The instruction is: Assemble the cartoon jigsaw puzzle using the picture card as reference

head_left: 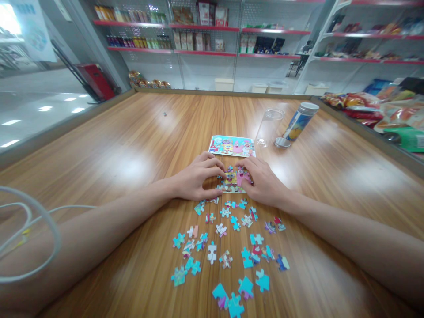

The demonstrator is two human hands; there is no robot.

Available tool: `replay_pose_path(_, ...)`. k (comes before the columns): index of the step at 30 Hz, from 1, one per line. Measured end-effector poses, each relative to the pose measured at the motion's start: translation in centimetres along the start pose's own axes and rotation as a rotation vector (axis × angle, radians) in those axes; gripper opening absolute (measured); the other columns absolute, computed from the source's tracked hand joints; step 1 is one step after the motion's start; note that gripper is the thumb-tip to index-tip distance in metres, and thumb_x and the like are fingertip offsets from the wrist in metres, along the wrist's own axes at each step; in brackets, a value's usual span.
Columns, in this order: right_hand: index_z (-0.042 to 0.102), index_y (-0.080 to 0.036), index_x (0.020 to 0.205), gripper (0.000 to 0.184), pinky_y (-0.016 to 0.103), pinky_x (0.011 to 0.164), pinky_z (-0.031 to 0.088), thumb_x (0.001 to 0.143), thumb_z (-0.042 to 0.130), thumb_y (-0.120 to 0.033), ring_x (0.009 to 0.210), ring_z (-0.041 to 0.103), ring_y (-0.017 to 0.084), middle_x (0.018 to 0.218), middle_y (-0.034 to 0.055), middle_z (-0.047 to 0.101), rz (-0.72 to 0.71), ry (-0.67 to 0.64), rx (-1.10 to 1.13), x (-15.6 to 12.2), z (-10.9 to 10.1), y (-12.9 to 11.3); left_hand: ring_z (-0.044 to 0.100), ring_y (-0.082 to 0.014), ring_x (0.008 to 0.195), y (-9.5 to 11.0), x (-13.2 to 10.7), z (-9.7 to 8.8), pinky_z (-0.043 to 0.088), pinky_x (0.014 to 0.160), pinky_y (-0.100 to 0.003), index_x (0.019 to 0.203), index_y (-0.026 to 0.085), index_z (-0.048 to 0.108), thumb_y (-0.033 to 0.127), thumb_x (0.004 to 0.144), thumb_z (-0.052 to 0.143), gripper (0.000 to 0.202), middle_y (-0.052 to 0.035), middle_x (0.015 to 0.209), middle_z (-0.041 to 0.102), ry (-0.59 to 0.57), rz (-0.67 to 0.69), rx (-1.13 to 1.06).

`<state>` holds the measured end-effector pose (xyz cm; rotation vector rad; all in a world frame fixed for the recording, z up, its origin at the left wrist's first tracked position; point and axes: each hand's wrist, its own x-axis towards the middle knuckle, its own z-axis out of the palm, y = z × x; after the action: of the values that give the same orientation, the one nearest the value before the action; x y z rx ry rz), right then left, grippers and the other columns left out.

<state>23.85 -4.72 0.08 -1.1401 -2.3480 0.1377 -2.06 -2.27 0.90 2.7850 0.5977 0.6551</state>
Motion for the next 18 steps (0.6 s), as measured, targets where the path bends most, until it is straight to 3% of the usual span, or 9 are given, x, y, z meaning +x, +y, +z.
replay_pose_path(8, 0.064, -0.019, 0.114, 0.032, 0.044, 0.091, 0.048, 0.084, 0.058, -0.015, 0.102, 0.059, 0.027, 0.109, 0.0112, 0.064, -0.006, 0.025, 0.027, -0.05, -0.08, -0.11, 0.048, -0.0258, 0.111, -0.06, -0.12, 0.09, 0.042, 0.103, -0.045, 0.116, 0.022, 0.069, 0.044, 0.084, 0.071, 0.039, -0.0091, 0.112, 0.062, 0.022, -0.014, -0.006)
replay_pose_path(18, 0.073, -0.02, 0.091, 0.014, 0.042, 0.084, 0.05, 0.081, 0.063, -0.016, 0.091, 0.06, 0.025, 0.098, 0.0094, 0.063, -0.016, 0.084, 0.004, -0.01, 0.19, 0.37, 0.051, -0.0251, 0.111, -0.13, -0.07, 0.02, 0.042, 0.104, -0.045, 0.112, 0.023, 0.072, 0.033, 0.087, 0.068, 0.027, -0.0086, 0.111, 0.064, 0.045, 0.001, -0.012)
